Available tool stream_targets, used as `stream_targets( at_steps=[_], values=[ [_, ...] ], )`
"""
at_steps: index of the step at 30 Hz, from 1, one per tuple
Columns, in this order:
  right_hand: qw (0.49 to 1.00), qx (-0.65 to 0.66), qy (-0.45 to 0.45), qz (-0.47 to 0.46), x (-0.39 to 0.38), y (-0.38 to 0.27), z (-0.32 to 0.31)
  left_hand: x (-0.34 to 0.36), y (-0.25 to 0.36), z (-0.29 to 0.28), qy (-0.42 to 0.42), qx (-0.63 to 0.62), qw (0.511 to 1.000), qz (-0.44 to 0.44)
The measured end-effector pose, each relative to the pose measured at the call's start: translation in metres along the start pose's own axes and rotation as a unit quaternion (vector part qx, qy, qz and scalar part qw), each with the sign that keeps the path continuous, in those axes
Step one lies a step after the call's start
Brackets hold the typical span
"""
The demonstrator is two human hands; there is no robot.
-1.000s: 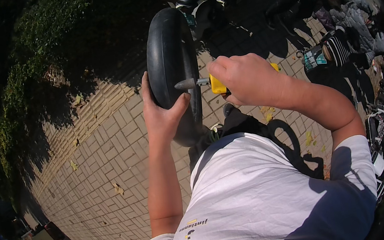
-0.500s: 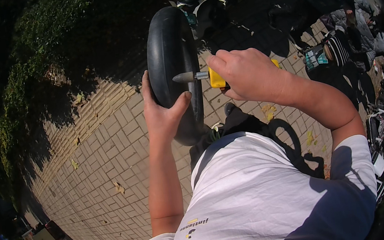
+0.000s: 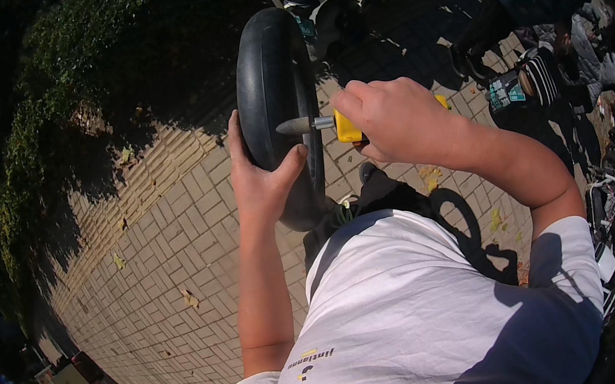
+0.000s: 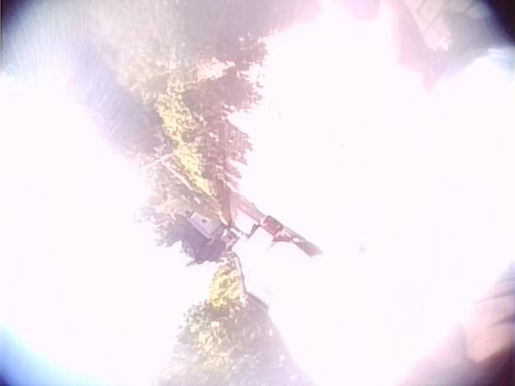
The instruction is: The person uses a yellow handheld tool to puncture a black tire, then walks to a work area and continues puncturing the tire. The person applies a small patch to the puncture site and presses it into place. The person then selects another patch from a small packet and prepares to apply it.
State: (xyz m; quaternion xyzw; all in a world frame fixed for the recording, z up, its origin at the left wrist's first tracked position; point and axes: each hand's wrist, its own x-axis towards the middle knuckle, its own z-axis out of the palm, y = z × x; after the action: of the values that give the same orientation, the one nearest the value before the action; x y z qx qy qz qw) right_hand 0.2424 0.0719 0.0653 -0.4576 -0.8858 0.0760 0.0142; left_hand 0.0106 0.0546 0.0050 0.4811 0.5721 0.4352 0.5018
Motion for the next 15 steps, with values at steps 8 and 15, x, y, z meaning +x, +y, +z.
stream_targets(
  at_steps=[8,15],
  values=[
    [1.0,0.006,0.009,0.004,0.0017,0.0014,0.002,0.0016,-0.0011,-0.0014,0.0,-0.005,1.0,0.008],
    [1.0,0.012,0.012,-0.01,0.0027,0.0008,0.0047,0.005,-0.0031,-0.0023,-0.006,-0.037,0.999,-0.01]
  ],
)
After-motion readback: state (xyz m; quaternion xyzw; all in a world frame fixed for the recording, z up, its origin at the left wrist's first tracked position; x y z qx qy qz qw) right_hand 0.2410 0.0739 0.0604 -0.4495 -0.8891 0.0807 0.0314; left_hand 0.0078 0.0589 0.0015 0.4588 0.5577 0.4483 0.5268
